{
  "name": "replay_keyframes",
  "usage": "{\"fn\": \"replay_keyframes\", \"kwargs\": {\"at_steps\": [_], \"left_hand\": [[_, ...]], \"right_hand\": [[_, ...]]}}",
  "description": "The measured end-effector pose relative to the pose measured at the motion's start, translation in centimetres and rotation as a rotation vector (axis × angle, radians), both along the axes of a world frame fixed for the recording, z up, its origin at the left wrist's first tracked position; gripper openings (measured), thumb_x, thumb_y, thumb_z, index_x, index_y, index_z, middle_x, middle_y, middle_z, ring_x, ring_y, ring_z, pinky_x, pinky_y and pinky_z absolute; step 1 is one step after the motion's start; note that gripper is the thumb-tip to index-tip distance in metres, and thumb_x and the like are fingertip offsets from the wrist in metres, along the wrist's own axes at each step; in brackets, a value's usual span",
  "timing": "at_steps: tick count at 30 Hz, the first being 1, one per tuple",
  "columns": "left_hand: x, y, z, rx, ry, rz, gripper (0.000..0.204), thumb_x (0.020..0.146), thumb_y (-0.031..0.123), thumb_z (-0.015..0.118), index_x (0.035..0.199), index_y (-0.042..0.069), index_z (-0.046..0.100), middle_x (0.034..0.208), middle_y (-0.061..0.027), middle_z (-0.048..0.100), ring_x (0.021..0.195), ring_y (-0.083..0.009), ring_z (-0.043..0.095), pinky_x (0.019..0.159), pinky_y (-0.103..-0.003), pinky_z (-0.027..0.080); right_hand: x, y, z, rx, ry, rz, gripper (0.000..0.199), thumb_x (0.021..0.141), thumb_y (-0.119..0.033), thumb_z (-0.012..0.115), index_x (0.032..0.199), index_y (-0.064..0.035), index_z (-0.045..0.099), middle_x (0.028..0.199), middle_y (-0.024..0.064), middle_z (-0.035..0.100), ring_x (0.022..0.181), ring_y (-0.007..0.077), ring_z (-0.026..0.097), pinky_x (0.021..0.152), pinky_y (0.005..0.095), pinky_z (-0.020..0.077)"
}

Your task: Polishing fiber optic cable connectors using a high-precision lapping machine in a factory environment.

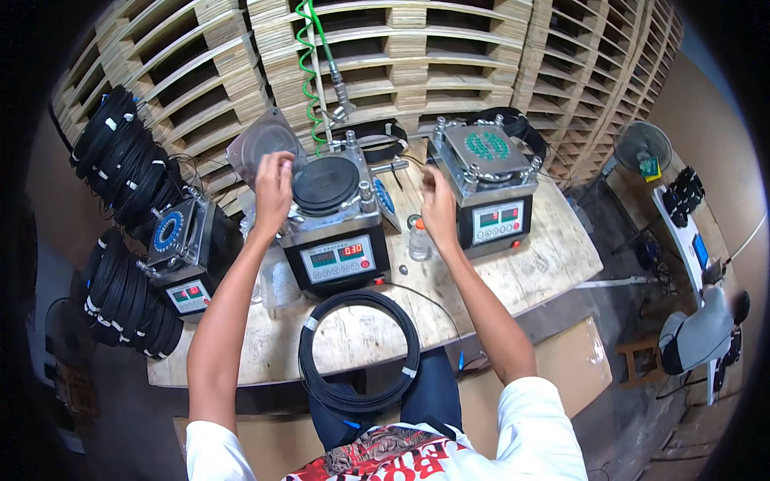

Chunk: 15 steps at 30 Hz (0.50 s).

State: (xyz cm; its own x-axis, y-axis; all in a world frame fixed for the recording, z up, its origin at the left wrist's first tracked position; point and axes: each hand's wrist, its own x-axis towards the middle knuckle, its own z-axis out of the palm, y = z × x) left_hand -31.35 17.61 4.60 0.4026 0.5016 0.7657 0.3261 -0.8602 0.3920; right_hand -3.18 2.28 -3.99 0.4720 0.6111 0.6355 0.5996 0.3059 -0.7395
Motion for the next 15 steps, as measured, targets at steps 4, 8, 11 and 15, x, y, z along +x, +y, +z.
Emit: {"fn": "replay_keyframes", "kwargs": {"at_steps": [4,8,11,15], "left_hand": [[1.0,-1.7,-0.7,-0.035,-0.319,0.415,0.014,0.095,0.007,0.057,0.108,0.003,0.060,0.108,-0.0176,0.052,0.102,-0.0354,0.054,0.093,-0.043,0.041],[0.2,-1.2,-2.0,-0.109,-0.507,0.712,0.020,0.090,0.009,0.064,0.108,0.005,0.055,0.108,-0.0171,0.047,0.113,-0.0363,0.045,0.099,-0.046,0.035],[0.3,-0.1,-3.7,-0.164,-0.555,0.653,0.029,0.088,0.008,0.066,0.110,0.002,0.048,0.112,-0.0201,0.046,0.115,-0.0387,0.044,0.101,-0.048,0.034],[0.0,0.0,-4.0,-0.327,-0.645,0.509,0.029,0.088,0.001,0.061,0.111,0.001,0.044,0.114,-0.0212,0.050,0.114,-0.0393,0.049,0.102,-0.044,0.036]], "right_hand": [[1.7,-5.3,-8.6,-0.236,0.100,-0.070,0.052,0.081,0.010,0.053,0.131,-0.0044,0.053,0.118,0.0222,0.065,0.100,0.0319,0.067,0.089,0.0388,0.0531],[1.5,-5.0,-14.2,-0.462,0.179,-0.020,0.070,0.076,-0.001,0.071,0.141,-0.0054,0.045,0.129,0.0196,0.060,0.118,0.0283,0.061,0.100,0.0384,0.0490],[1.4,-3.5,-16.6,-0.305,0.136,0.081,0.070,0.075,-0.014,0.080,0.136,-0.0009,0.049,0.126,0.0204,0.062,0.109,0.0255,0.064,0.094,0.0386,0.0499],[1.3,-2.5,-14.9,-0.439,0.260,0.119,0.058,0.076,-0.014,0.081,0.126,0.0001,0.055,0.114,0.0170,0.067,0.102,0.0235,0.066,0.091,0.0352,0.0507]]}}
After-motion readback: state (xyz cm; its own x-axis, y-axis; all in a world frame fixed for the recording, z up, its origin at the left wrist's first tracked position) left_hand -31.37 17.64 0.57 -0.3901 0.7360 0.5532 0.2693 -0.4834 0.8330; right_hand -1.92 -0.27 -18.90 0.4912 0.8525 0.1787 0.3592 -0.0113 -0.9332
